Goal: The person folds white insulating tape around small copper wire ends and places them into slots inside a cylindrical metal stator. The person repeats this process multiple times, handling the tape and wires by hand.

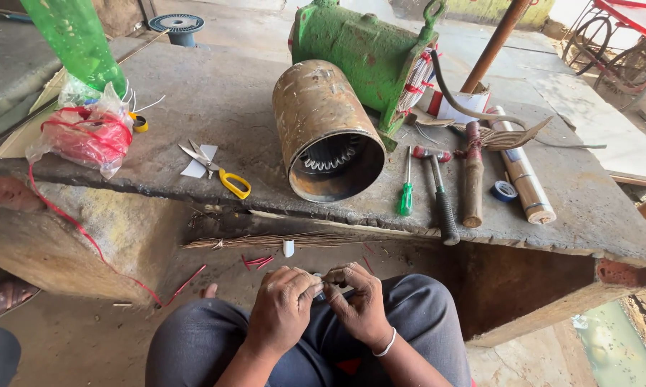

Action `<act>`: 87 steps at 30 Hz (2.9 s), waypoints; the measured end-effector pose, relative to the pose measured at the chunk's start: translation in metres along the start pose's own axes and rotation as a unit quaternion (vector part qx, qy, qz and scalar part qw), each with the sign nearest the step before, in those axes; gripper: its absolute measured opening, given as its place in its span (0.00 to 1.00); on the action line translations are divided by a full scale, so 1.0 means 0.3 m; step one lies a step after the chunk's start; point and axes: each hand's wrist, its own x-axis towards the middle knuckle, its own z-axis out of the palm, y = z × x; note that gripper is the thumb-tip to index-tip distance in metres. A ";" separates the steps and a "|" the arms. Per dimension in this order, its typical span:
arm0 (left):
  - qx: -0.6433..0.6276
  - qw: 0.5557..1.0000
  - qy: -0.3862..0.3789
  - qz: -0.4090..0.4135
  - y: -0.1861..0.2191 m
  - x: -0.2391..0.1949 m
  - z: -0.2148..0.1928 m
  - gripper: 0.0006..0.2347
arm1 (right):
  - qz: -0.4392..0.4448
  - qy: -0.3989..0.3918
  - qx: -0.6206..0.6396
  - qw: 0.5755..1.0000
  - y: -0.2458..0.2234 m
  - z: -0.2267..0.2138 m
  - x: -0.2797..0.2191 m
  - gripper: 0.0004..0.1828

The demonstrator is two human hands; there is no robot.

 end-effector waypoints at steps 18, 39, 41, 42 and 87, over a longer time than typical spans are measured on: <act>0.062 0.994 0.044 0.075 0.045 -0.004 -0.009 0.02 | 0.178 0.016 0.158 0.971 0.244 0.023 -0.011 0.04; 0.007 0.996 0.022 -0.090 0.000 -0.004 0.029 0.04 | 0.113 -0.008 0.082 0.990 0.028 -0.010 0.013 0.04; 0.042 0.996 0.051 -0.055 0.003 -0.003 0.026 0.08 | 0.048 -0.003 -0.022 0.999 0.008 -0.020 0.020 0.04; 0.058 0.996 0.040 -0.053 0.006 -0.006 0.025 0.08 | 0.029 -0.009 -0.024 0.999 -0.003 -0.022 0.018 0.04; -0.119 0.969 0.010 -0.217 -0.051 0.003 0.016 0.08 | -0.191 -0.014 -0.216 0.957 -0.077 -0.010 0.022 0.31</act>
